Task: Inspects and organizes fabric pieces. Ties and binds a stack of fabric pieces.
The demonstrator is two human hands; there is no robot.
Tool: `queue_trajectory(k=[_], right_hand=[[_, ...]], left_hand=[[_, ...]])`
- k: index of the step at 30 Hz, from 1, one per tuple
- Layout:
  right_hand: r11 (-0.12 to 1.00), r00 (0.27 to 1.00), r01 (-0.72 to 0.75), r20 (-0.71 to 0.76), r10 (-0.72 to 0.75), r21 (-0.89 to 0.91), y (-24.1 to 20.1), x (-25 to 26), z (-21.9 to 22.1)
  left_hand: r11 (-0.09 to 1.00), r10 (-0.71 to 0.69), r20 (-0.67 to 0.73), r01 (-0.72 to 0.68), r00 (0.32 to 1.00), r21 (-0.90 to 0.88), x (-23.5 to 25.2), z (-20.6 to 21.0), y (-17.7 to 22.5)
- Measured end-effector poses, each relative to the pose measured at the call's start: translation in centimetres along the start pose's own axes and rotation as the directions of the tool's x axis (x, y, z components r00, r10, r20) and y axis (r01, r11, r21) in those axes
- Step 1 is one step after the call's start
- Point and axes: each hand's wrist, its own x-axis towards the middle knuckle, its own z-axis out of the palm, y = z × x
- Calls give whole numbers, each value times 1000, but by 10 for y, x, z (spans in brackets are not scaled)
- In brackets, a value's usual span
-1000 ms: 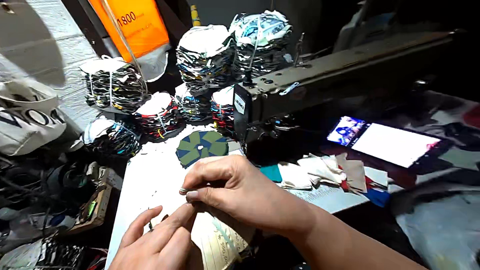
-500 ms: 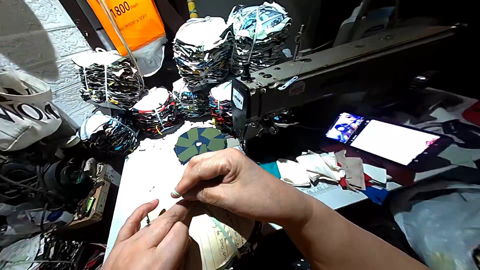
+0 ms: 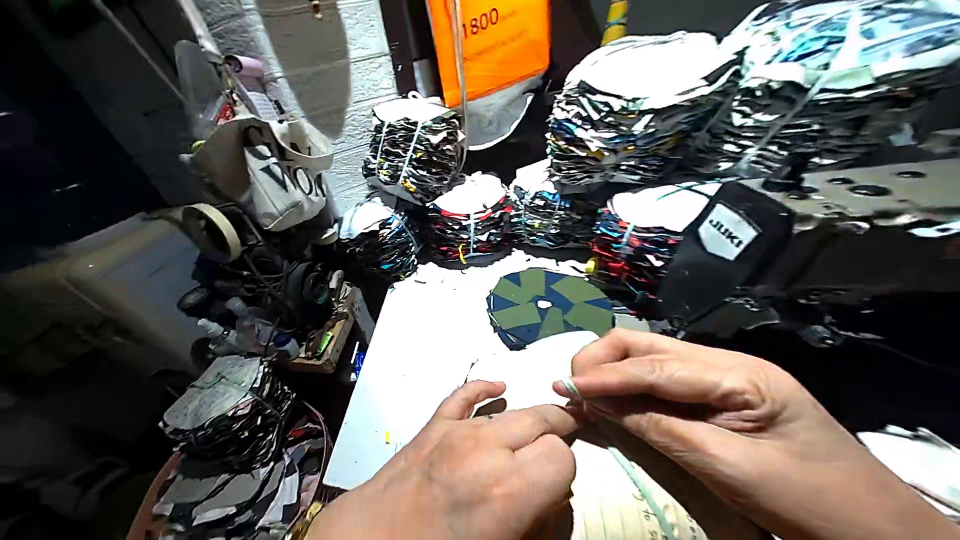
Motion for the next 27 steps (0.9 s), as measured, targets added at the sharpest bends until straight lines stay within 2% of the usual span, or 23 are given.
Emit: queue_trajectory(k=[4,6,9,13,19,23,27], right_hand=[[999,1000,-5,7,5,-31,2,-3,4],[996,1000,23,13,-22,-82,1,-2,6],[980,998,67,-8,-69,-186,-2,-1,9],[947,993,114,6,-118,-300,0,-5,6],[972,993,97,85,-80,-216,3,-6,-2],[975,995,83,70,-69,-208,3,-6,0],[979,997,64,48,-55,-194,1,-3,3]], left_hand=[[947,-26,-156,-26,987,-319,2,-9,-5],[915,-35,-257,-72,966,-397,11,-10,-4],[925,-25,-352,-111,936,-362,35,-4,0],[949,-75,-406,-60,911,-311,64,5,-2],[971,-119,-370,31,922,-236,73,-1,-19],[961,-122,-334,28,935,-274,68,-9,-23],[979,-116,-259,66,959,-195,63,-18,-23]])
